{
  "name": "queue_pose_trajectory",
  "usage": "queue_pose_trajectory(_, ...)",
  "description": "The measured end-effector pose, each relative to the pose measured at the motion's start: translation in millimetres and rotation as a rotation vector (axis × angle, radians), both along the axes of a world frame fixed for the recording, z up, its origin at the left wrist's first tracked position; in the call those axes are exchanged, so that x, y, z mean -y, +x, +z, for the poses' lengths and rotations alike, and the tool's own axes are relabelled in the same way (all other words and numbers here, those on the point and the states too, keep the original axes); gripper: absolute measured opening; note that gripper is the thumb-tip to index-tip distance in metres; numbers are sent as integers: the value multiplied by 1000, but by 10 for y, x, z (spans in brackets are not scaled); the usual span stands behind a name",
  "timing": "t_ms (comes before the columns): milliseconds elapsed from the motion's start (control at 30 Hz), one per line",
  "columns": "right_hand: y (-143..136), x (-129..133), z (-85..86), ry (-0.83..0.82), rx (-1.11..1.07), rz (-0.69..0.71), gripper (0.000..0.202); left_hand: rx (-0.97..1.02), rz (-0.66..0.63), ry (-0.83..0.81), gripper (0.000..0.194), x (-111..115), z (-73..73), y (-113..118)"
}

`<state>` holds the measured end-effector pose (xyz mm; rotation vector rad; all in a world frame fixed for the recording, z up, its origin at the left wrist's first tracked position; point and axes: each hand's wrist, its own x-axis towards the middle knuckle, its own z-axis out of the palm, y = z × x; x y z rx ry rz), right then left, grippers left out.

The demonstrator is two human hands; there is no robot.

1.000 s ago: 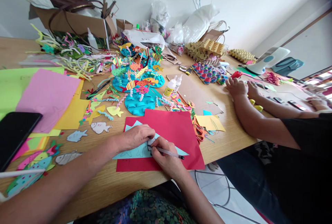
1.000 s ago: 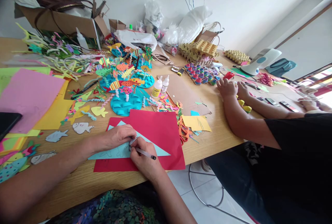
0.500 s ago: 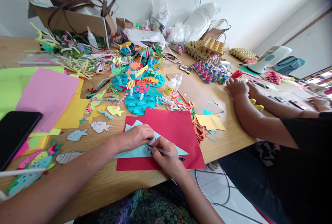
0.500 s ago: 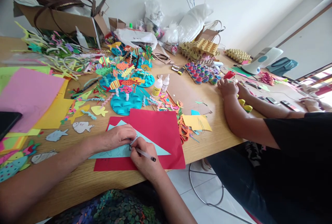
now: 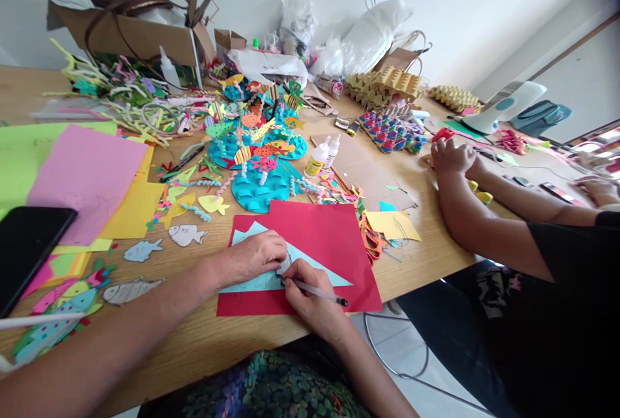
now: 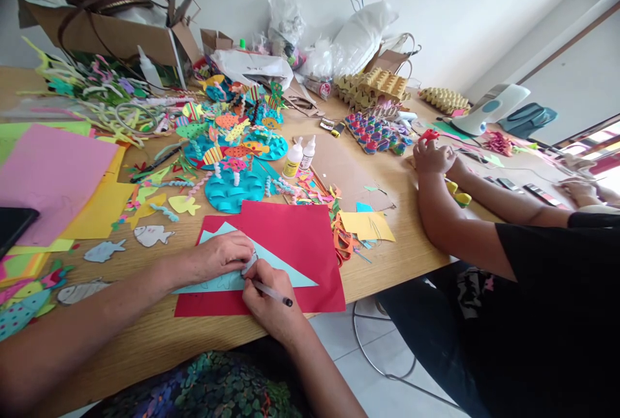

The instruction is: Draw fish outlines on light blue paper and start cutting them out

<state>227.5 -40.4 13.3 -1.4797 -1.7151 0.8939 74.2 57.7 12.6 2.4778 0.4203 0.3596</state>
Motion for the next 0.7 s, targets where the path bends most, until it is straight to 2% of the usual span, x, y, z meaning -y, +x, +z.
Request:
queue_pose_trajectory(400,18,66,67,-59,-17,1,8,-41,19,59,12,40,12,2)
queue_pose_trajectory(700,64,65,40,-49,34,-28,9,-65,33,66,9,61,28,1)
